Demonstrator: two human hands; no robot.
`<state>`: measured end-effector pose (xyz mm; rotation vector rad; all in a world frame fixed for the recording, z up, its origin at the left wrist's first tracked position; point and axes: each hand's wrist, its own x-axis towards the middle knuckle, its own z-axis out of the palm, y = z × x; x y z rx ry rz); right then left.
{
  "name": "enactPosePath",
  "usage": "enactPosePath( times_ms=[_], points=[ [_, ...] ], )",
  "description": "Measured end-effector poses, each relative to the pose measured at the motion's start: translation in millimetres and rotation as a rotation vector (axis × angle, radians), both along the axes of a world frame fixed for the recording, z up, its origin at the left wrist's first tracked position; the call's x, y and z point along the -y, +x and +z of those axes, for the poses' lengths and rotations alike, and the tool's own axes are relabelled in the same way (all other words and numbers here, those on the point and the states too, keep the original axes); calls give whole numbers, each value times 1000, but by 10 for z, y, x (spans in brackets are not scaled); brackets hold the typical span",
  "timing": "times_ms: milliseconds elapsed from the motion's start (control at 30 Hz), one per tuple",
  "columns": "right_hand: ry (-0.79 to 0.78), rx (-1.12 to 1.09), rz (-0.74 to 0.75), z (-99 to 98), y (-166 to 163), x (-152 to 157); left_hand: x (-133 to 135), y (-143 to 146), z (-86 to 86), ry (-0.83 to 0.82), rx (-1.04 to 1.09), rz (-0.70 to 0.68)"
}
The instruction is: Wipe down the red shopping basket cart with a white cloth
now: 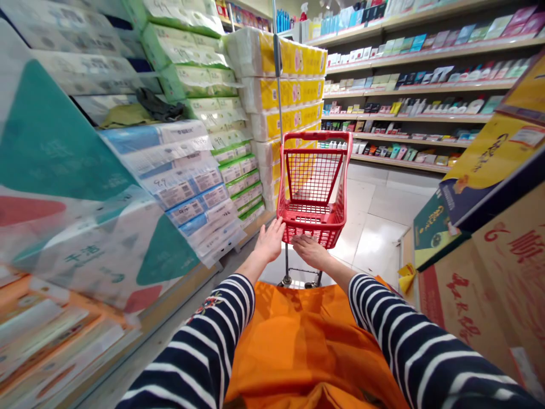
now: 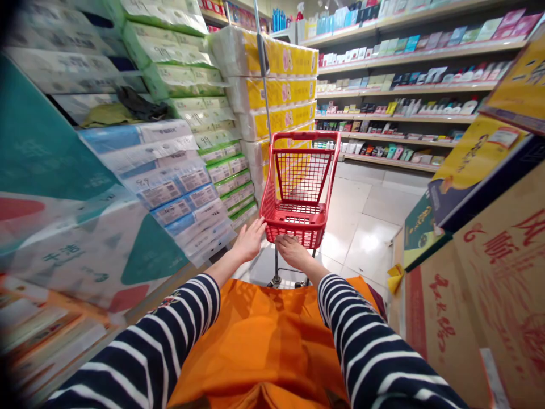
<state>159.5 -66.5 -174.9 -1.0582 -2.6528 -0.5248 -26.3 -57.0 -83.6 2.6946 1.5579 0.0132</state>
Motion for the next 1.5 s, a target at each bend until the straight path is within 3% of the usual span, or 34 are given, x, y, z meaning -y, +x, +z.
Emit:
enactPosePath(
  times_ms=[200,300,500,600,700,800,933,1067,1300,1500],
  points=[
    [118,10,133,389,-165,-154,-18,4,48,0,53,58],
    [108,20,123,407,-201,-217,-22,-15,110,2,66,87],
    [-32,-12,16,132,-18,-27,-78,-26,151,-18,32,43],
    [47,-109,-7,259,89,74,-179,56,142,6,32,11],
    [166,-253,-153,446,227,131,-268,167,136,7,34,-36],
    [208,-306,-265,479,447,210,-280,240,143,-7,46,-39],
    [218,-285,-269,368,741,368,-170,287,168,7,52,-38],
    [217,-413,-341,352,925,453,30,402,175,13,52,-71],
    [230,-625,-534,413,1330,449,419,851,133,51,82,-211],
    [38,-641,-407,520,1028,475,533,1128,124,45,89,-301]
  ],
)
